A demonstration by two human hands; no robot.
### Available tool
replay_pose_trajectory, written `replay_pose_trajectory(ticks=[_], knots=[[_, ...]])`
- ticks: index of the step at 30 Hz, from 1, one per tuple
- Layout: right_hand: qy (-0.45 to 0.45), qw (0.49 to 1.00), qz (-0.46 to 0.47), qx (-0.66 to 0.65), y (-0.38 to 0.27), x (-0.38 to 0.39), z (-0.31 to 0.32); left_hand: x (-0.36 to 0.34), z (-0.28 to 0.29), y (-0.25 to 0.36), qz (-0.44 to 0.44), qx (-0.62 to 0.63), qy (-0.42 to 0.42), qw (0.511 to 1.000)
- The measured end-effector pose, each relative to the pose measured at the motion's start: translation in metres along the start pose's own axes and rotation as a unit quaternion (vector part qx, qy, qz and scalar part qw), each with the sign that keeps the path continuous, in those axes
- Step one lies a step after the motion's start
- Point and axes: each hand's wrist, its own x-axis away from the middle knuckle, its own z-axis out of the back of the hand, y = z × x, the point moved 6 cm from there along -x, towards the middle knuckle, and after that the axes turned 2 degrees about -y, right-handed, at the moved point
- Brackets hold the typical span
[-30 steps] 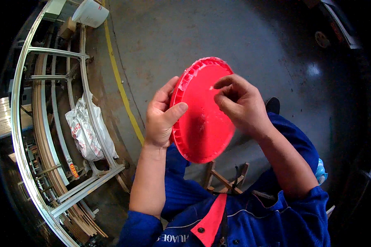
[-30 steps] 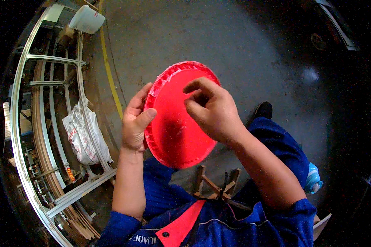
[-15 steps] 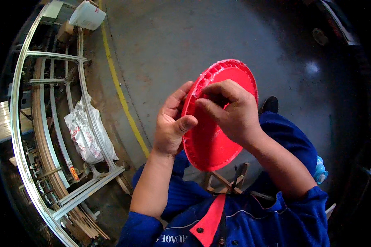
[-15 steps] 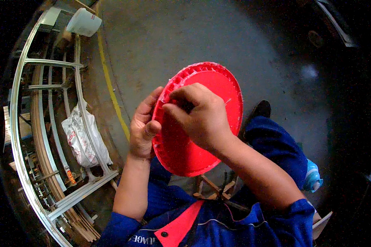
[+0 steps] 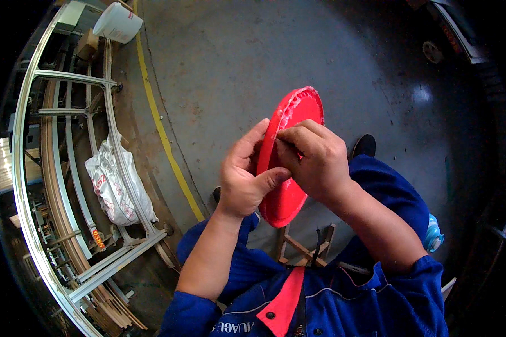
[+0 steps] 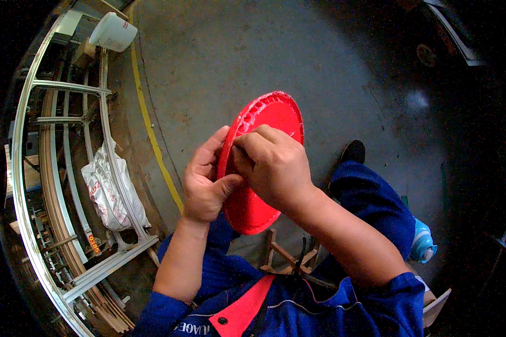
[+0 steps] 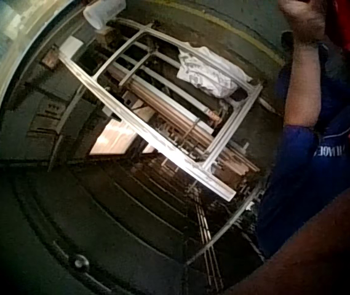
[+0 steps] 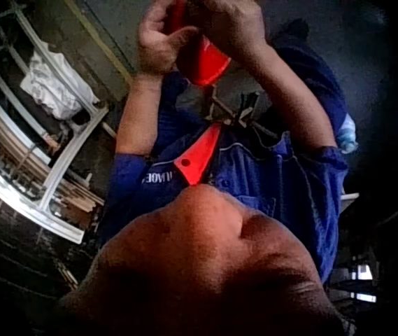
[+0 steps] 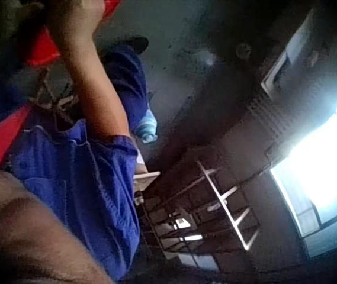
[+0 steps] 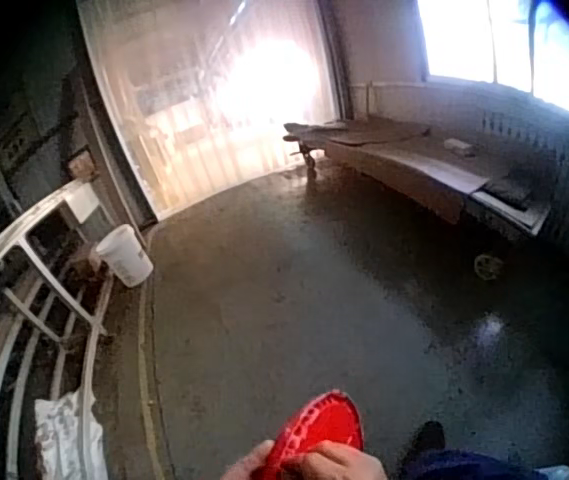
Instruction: The person picks up a red plastic lid and uses their fingers to scrape and peel off white residue from the rim and surface. The person rotates the lid to access different areas, continuing the cleaning process by hand.
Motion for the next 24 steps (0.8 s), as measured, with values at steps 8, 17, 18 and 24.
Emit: replay_pose_trajectory(ticks=[8, 17, 18, 24], knots=[[0.012, 0.999, -0.031, 0.003, 0.005, -0.004, 0.003, 0.001, -0.001, -0.002, 0.017, -0.008, -0.004, 1.000], [0.022, 0.998, -0.044, 0.035, 0.010, -0.005, 0.006, -0.001, -0.003, -0.002, 0.029, 0.000, 0.035, 0.999], [0.026, 0.998, -0.049, 0.030, 0.010, -0.004, 0.006, -0.001, -0.002, -0.002, 0.030, 0.004, 0.041, 0.999], [0.042, 0.998, -0.043, 0.029, 0.010, -0.009, 0.010, -0.002, 0.000, 0.002, 0.033, 0.013, 0.046, 0.998]])
